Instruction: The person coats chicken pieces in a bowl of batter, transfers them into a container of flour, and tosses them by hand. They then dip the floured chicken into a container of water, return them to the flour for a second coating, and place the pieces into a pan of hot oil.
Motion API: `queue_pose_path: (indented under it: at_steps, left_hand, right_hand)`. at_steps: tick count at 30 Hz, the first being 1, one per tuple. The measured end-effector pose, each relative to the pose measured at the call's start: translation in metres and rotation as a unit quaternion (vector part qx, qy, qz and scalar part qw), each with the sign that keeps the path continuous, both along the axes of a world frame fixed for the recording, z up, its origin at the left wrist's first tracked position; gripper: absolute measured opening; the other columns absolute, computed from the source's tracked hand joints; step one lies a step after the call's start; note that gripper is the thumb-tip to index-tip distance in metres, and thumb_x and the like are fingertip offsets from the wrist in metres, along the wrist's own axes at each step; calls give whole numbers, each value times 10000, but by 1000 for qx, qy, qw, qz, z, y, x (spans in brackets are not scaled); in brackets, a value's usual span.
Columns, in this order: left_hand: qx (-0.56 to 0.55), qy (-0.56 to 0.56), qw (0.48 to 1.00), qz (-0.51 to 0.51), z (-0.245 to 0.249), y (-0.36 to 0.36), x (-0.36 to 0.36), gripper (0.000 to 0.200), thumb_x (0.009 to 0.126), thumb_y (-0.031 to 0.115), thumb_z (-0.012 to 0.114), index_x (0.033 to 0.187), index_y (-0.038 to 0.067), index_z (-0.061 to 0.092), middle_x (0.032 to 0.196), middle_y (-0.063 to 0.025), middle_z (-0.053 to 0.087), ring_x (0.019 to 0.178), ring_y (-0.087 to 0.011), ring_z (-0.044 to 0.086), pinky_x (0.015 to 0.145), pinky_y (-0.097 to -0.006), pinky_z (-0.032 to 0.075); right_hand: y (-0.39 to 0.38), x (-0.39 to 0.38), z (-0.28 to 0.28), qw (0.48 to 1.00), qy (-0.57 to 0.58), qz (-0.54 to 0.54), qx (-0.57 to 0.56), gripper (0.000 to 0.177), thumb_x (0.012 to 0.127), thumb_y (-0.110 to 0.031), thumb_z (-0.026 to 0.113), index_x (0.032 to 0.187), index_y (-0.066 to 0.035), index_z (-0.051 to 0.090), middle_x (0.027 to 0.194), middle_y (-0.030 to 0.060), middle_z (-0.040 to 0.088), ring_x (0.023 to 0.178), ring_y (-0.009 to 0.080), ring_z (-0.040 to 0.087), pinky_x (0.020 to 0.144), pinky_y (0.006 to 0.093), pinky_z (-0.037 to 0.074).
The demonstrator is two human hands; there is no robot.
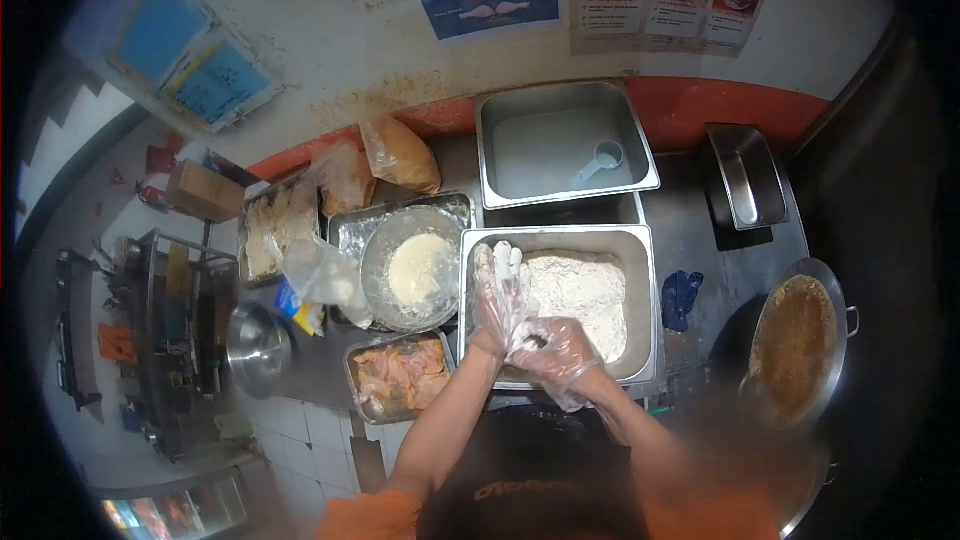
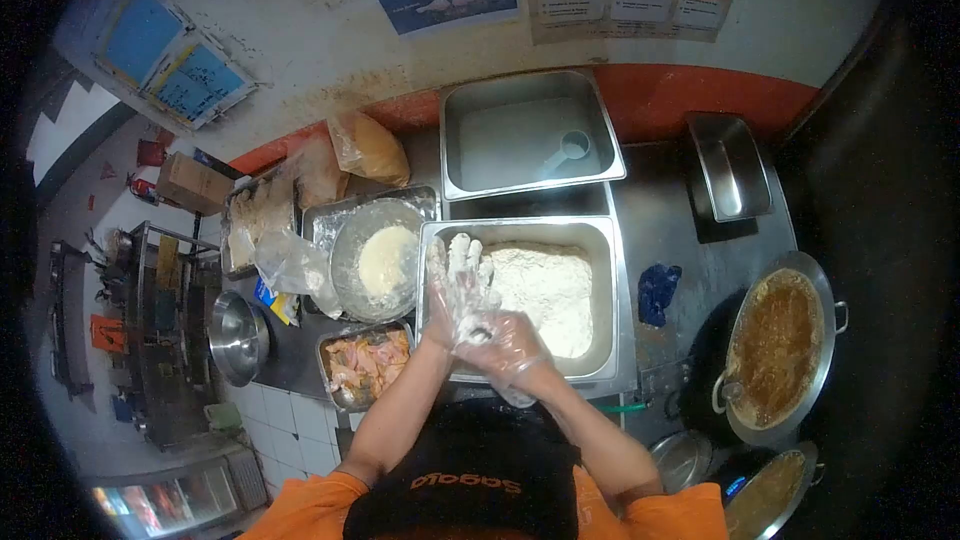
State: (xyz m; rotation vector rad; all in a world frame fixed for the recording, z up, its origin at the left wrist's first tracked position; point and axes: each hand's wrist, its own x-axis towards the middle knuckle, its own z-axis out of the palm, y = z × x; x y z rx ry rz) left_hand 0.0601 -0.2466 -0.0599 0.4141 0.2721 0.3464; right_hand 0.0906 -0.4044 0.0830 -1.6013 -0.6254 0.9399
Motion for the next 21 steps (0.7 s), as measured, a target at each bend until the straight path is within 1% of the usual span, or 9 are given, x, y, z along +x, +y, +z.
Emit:
queue_pose_path:
  at_steps: [4,6,9,11,13,14,16,18,21]
  left_hand:
    - [-87,-257,946,-176,-19,24,-3,620,979,558,420,1515,270,300,1543,-27,338,1274,-217,440,1041,-432,412]
    - [-91,-221,960,-147,-18,21,-3,582,989,571,395,1483,266,366,1491,-10,410,1221,-213,487,1019,-433,435]
    - [-34,86,993,67,77,-21,0,491,1026,517,359,1418,249,481,1354,7,572,1068,-193,611,949,-381,491]
    - [-8,85,994,-67,85,-11,-3,440,1018,364,478,1420,186,467,1340,-39,577,1102,-194,613,896,-342,520]
    - [218,207,950,-85,34,-1,-2,435,1002,246,538,1406,103,464,1320,-76,586,1129,-186,604,872,-340,541]
    - [224,270,934,-69,36,-4,-14,420,954,121,584,1329,-36,481,1239,-134,616,1074,-184,628,852,-332,565]
    - [302,230,925,-28,10,2,-21,421,888,67,614,1280,-48,512,1130,-130,643,932,-189,661,761,-315,569]
    - [170,284,944,-16,4,16,-24,369,863,61,606,1211,-42,543,1044,-123,655,866,-192,676,688,-334,588]
    - [191,220,956,-10,15,21,-36,365,879,107,606,1214,-24,542,1038,-113,652,869,-190,670,754,-324,589]
  right_hand:
    - [5,-6,-7,997,42,50,-30,320,754,-177,762,1024,-14,706,854,48,706,766,83,574,708,282,496]
    - [4,-4,-5,995,80,53,-26,335,751,-186,764,1029,-10,704,850,64,707,763,100,593,721,292,503]
    - [5,-1,-18,995,-10,104,-8,286,759,-186,748,986,-14,715,829,100,704,755,136,620,723,316,511]
    - [4,4,-16,991,11,125,-39,297,762,-183,756,1008,-22,714,855,103,710,773,151,629,742,325,514]
    - [3,10,-17,987,30,148,-53,301,765,-180,762,1021,-29,711,886,109,717,792,168,641,759,333,519]
    - [1,13,-20,985,38,161,-53,300,767,-178,763,1023,-33,708,904,113,721,801,179,648,768,337,523]
    - [-4,24,-24,980,43,187,-58,284,778,-152,744,1033,-32,703,914,98,721,815,168,650,764,333,524]
    - [-9,40,-28,973,38,219,-69,265,797,-102,701,1050,-25,696,896,57,715,825,124,639,739,318,519]
    - [-21,67,-43,994,43,74,-73,223,812,-64,679,1027,-12,702,932,66,711,866,121,648,779,294,523]
